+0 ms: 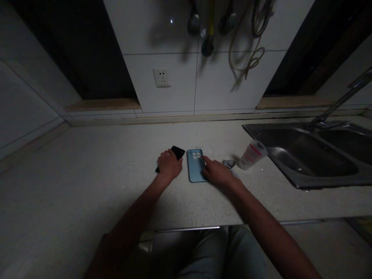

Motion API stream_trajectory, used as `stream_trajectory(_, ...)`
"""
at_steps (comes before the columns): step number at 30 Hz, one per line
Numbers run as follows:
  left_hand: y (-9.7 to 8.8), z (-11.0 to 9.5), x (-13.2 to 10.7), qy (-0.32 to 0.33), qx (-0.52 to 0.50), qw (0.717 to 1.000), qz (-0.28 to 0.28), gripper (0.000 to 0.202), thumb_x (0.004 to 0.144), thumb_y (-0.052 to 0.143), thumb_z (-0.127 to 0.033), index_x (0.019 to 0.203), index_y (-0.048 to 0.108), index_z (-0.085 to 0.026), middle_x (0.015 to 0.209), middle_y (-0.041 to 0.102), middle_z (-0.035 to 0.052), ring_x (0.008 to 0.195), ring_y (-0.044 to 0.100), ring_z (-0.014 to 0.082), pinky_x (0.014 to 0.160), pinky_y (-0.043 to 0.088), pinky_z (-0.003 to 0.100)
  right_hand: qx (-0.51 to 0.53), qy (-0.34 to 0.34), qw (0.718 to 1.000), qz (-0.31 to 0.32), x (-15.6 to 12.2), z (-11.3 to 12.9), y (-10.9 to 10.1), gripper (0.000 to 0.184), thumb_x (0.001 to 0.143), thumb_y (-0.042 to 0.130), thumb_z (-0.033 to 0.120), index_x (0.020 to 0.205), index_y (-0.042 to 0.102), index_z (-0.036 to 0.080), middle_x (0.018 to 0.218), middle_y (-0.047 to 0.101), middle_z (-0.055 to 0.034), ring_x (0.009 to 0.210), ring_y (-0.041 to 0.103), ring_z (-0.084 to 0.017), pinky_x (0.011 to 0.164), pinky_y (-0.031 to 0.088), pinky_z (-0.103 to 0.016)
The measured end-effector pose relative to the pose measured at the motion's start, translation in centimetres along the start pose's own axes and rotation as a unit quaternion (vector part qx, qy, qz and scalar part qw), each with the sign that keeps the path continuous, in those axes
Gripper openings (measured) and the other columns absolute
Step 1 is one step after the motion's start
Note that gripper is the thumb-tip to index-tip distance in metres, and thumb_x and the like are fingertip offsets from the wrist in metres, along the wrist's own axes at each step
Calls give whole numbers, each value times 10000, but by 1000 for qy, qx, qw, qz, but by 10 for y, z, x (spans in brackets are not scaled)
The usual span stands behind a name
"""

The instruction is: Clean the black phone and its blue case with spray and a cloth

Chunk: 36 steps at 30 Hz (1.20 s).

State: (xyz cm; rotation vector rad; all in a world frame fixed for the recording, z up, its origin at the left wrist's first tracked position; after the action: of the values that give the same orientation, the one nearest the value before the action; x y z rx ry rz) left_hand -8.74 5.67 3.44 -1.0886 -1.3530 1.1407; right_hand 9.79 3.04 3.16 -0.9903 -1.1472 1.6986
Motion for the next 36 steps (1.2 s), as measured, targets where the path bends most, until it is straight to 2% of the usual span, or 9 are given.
stream_trajectory(7,-7,5,-1,9,1,1000,16,620,889,512,-559,1242,568,-53,1188,602,247,1127,552,355,902,469,427,2,-10,1000,13,-2,0,1,741,893,480,301,1571,229,136,1154,708,-219,967,697,-314,727,445,-337)
stream_trajectory(16,-2,14,1,-12,-13,999,39,701,860,489,-680,1182,607,-68,1164,611,256,1106,597,364,896,490,424,-3,-45,999,29,-6,3,2,768,884,490,305,1582,216,138,1097,728,-201,916,700,-295,728,444,-335)
stream_trajectory(19,-3,18,2,-24,-32,998,56,795,835,485,-728,1277,562,-71,1197,608,268,1100,617,378,879,499,435,-2,-46,999,26,-7,5,1,767,881,494,302,1582,228,146,1096,726,-201,915,698,-296,732,453,-342)
stream_trajectory(23,-2,26,0,-47,-42,991,114,964,772,526,-781,1477,386,-139,1297,584,278,1128,619,408,873,497,467,5,-48,998,36,-9,7,1,781,875,497,290,1590,212,151,1074,733,-184,898,695,-280,722,454,-331)
stream_trajectory(26,-5,30,-1,-53,-39,988,142,980,752,478,-842,1447,433,-153,1266,612,266,1120,622,416,869,496,472,21,-70,997,39,-10,11,0,775,877,512,295,1587,231,161,1059,739,-157,888,689,-258,732,455,-318)
stream_trajectory(29,-14,31,0,-50,-27,992,116,899,832,345,-826,1357,512,-115,1212,628,260,1097,629,400,853,500,451,55,-59,996,-36,-8,7,-16,652,925,477,314,1546,334,176,1004,749,-114,880,680,-241,759,462,-317)
stream_trajectory(33,-27,24,2,-25,-6,999,33,748,940,278,-694,1341,520,-111,1237,600,242,1128,596,367,844,497,417,57,79,967,-237,-15,-27,-54,511,962,405,287,1451,456,147,1117,714,-136,979,665,-260,791,475,-336)
stream_trajectory(35,-28,17,1,-3,-5,1000,9,688,957,301,-654,1337,526,-126,1231,596,223,1129,582,346,856,488,401,32,139,951,-274,-21,-40,-63,489,955,416,283,1415,482,131,1228,658,-163,1039,654,-277,784,479,-339)
stream_trajectory(36,-27,11,1,15,-7,1000,2,660,963,320,-633,1334,531,-129,1225,594,214,1128,575,335,870,481,396,17,163,951,-262,-22,-45,-63,477,949,431,288,1394,500,132,1258,635,-173,1041,656,-284,766,480,-338)
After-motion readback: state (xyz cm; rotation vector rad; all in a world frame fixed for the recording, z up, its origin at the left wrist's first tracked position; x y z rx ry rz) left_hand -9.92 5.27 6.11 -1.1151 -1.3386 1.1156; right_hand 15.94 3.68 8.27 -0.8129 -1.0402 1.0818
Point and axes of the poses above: each hand's wrist, its own x-axis towards the middle knuckle, its own y-axis out of the palm, z = x × y, the point moved 8 cm from there along x, towards the middle knuckle
